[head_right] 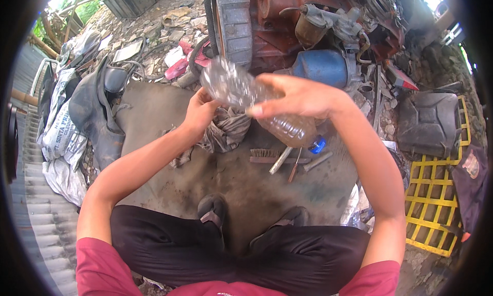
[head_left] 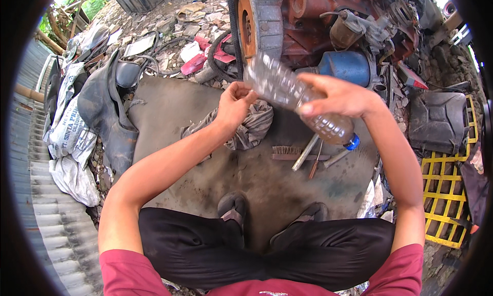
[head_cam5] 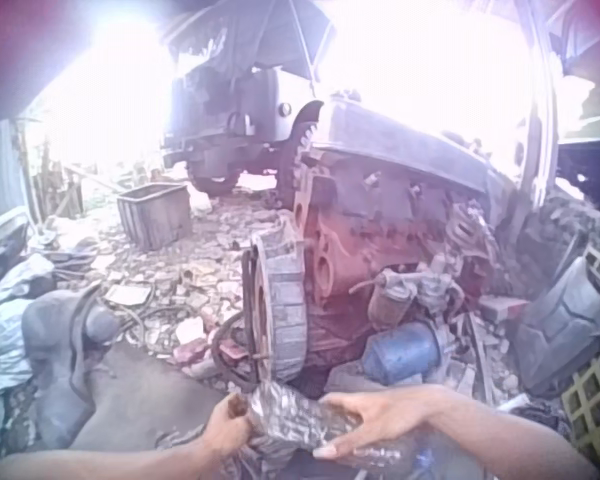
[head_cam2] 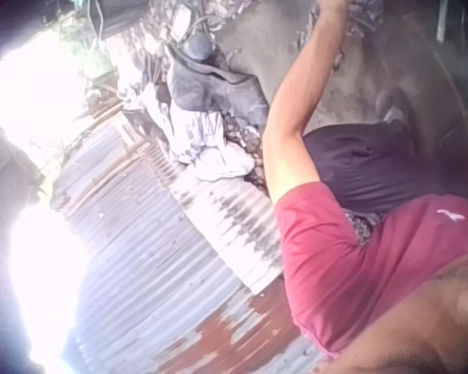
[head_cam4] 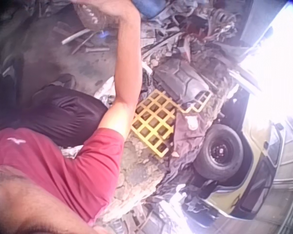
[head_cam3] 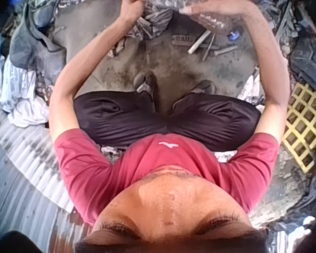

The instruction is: The person removes a spark plug from an engine, cleans it with a cloth and a brush, and then puts it back into the engine.

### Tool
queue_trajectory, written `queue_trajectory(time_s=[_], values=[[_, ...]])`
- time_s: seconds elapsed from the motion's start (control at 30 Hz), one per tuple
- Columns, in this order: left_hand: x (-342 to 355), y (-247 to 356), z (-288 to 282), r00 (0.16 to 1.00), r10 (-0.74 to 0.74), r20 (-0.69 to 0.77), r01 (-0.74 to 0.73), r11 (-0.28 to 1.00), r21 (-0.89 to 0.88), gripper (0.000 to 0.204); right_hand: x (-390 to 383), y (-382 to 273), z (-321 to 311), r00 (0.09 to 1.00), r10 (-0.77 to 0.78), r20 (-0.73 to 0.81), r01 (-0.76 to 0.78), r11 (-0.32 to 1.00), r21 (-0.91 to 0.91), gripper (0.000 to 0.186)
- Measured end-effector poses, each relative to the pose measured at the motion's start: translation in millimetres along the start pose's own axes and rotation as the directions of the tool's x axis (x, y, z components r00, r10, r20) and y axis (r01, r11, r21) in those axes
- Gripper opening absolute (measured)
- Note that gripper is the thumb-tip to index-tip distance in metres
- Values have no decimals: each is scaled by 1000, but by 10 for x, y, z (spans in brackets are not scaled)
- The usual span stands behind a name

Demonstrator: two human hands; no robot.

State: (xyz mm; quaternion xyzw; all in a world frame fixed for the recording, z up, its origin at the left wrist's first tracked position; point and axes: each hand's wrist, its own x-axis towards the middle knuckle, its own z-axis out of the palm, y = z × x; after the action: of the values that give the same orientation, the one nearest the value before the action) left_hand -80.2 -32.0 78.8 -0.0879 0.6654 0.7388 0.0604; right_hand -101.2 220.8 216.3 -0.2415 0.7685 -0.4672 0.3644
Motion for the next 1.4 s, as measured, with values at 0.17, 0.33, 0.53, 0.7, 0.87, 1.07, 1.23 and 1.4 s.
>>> queue_trajectory(time_s=[0.17, 0.33, 0.53, 0.7, 0.87, 1.07, 1.23, 1.4], values=[[185, -441, -295, 990, -104, -97, 122, 973, 196, 22, 228, 698, 138, 924, 378, 53, -259, 723, -641, 95], [107, -855, -504, 994, -99, 38, 79, 931, 357, 30, 559, 1002, 524, 818, 572, 64, -225, 420, -879, 90], [-90, -643, -329, 977, -189, 99, 120, 870, 479, 37, 785, 1749, 642, 956, 269, 114, 35, 280, -959, 65], [-103, -513, -435, 991, -92, 99, 42, 908, 418, 37, 1131, 1905, 976, 957, -290, -8, 143, 496, -856, 48], [-79, -220, -372, 986, -136, 95, 92, 924, 371, 37, 1325, 2187, 1159, 926, -377, -19, 98, 288, -953, 27], [-127, 10, -543, 989, -108, 96, 69, 936, 345, 33, 1500, 1689, 1015, 963, 44, -265, -105, 970, -221, 25], [-261, 564, -511, 996, -72, 48, 45, 908, 416, 32, 1137, 1060, 892, 978, 42, -203, 163, 445, 881, 24], [-672, 1049, -370, 995, -67, 80, 39, 950, 310, 31, 899, 321, 854, 964, -75, -257, 267, 292, 918, 23]])
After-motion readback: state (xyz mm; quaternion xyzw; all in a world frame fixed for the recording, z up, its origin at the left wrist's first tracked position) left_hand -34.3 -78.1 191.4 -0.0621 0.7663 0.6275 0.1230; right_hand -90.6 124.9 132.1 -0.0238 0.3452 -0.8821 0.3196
